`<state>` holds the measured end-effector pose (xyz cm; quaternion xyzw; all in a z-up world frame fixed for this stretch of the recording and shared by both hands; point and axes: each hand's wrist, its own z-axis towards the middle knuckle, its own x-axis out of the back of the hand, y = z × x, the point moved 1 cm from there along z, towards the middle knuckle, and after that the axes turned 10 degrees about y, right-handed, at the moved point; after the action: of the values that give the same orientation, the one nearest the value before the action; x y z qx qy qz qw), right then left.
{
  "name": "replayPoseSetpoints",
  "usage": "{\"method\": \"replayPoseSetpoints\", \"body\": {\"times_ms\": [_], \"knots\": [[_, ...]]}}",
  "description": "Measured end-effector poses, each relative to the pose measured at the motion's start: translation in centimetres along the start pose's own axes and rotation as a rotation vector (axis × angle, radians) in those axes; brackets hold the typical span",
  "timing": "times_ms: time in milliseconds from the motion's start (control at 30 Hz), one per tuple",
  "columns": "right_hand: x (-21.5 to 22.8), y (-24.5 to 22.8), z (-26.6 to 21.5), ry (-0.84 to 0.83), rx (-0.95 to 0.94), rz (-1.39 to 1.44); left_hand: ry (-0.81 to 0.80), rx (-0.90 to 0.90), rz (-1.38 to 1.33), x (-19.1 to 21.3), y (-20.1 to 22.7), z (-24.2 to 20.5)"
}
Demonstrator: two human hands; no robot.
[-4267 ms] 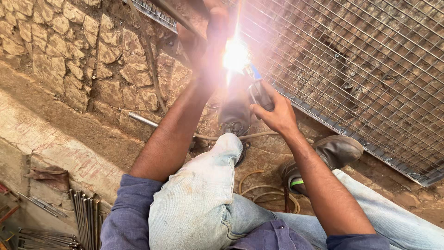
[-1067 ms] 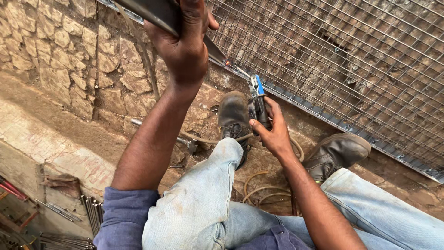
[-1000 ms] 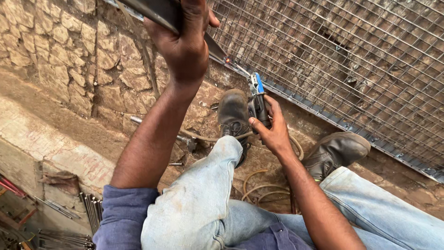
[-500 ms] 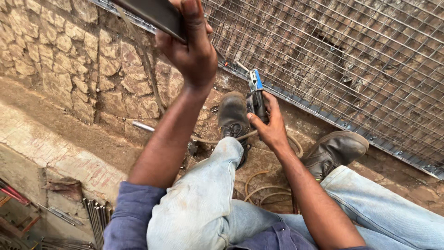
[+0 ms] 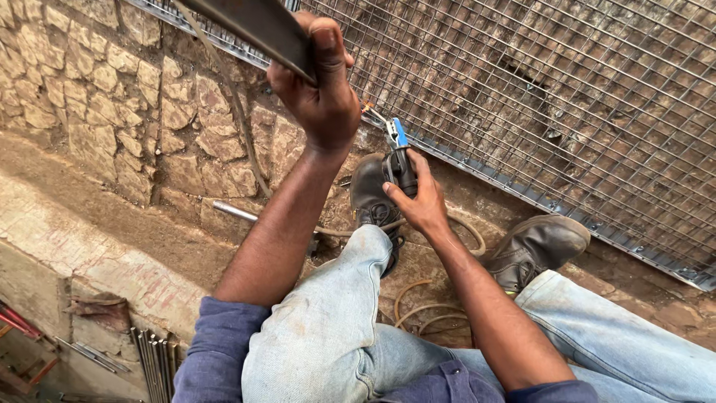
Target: The person welds metal bars to a metal mesh grid. They position the bars by hand and use a welding torch to secure them at multiple points along the grid while sitting on the ground.
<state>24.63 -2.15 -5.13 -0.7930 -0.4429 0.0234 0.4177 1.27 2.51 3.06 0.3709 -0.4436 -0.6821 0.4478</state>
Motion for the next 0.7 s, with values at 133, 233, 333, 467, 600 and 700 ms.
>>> {"method": "replayPoseSetpoints", "body": {"times_ms": [133, 233, 333, 467, 600, 700], "knots": [[-0.6, 0.17, 0.09, 0.001, 0.046, -0.094, -0.03, -0.02, 0.014, 0.06, 0.65, 0.1], [-0.64, 0.56, -0.09, 0.023, 0.138, -0.091, -0.055, -0.053, 0.031, -0.18, 0.76, 0.12], [-0.77, 0.63, -0.18, 0.023, 0.161, -0.104, -0.022, -0.028, 0.015, -0.2, 0.72, 0.2], [-0.5, 0.48, -0.42, 0.027, 0.182, -0.091, -0.015, 0.063, 0.107, 0.02, 0.82, -0.14], [-0.45, 0.38, -0.44, 0.04, 0.208, -0.059, -0.011, 0.021, 0.07, -0.08, 0.81, 0.01], [-0.56, 0.53, -0.22, 0.009, 0.15, -0.079, -0.017, -0.035, 0.004, -0.36, 0.69, 0.34]]}}
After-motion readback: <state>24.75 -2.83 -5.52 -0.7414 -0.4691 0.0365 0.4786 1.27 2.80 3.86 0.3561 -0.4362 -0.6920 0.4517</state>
